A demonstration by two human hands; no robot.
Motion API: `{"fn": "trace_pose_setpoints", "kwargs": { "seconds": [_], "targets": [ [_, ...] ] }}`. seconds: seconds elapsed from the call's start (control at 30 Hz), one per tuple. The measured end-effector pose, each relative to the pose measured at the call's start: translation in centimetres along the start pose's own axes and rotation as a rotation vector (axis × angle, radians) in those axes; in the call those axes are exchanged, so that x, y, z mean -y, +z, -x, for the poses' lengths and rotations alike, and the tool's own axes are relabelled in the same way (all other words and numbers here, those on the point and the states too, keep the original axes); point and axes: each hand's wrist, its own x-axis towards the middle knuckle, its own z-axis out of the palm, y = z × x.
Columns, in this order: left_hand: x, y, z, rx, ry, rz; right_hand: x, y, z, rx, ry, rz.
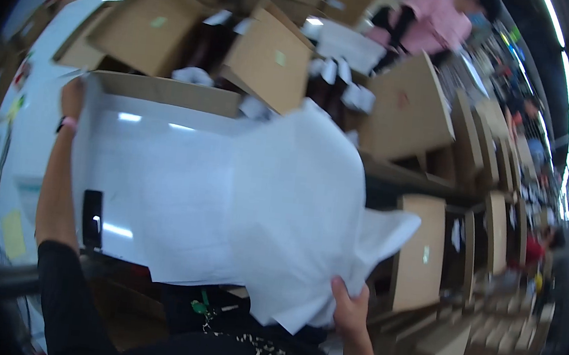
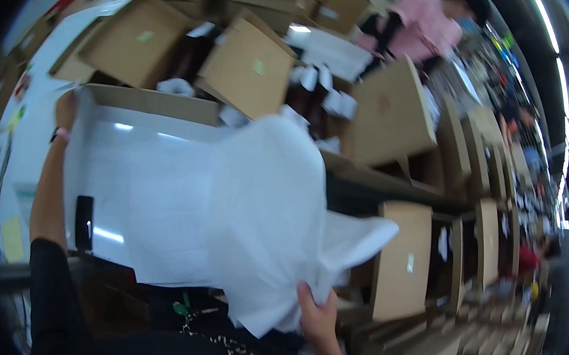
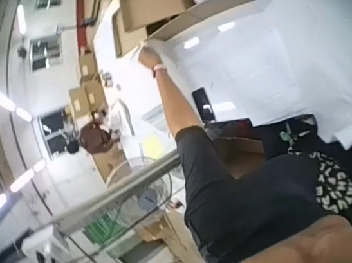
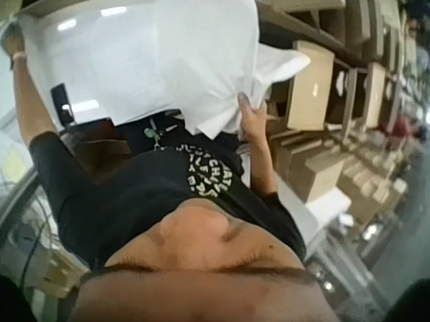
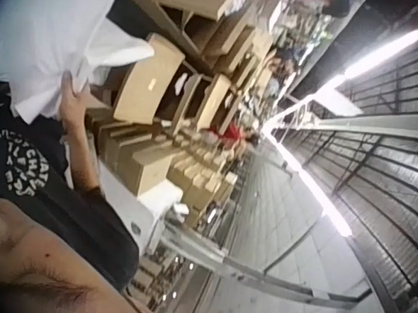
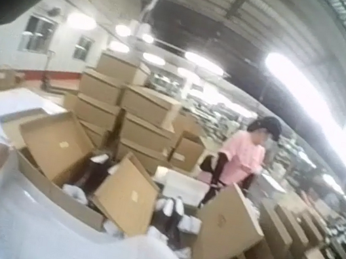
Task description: The recorder is wrapping stuffing or protective paper and placing it into shoe boxes as part of a manufacturing or packaging line.
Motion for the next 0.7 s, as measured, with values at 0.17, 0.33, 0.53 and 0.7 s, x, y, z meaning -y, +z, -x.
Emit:
{"fn": "trace_pose_setpoints", "kwargs": {
  "seconds": [0.17, 0.33, 0.53, 0.7],
  "targets": [
    [-2.4, -2.0, 0.7, -0.064, 0.059, -0.058, 3.7, 2.1, -1.2, 0.154, -0.001, -0.01],
    [-4.6, -7.0, 0.8, -0.07, -0.006, -0.024, 3.5, 3.1, -1.5, 0.243, 0.013, -0.039],
    [-18.9, -10.0, 11.9, -0.118, -0.296, 0.601, 4.4, 5.1, -1.2, 0.285, -0.045, -0.056],
    [-42.2, -19.0, 26.4, 0.557, -0.33, 1.516, 5.4, 5.8, -0.6, 0.29, -0.135, 0.011]
  ]
}}
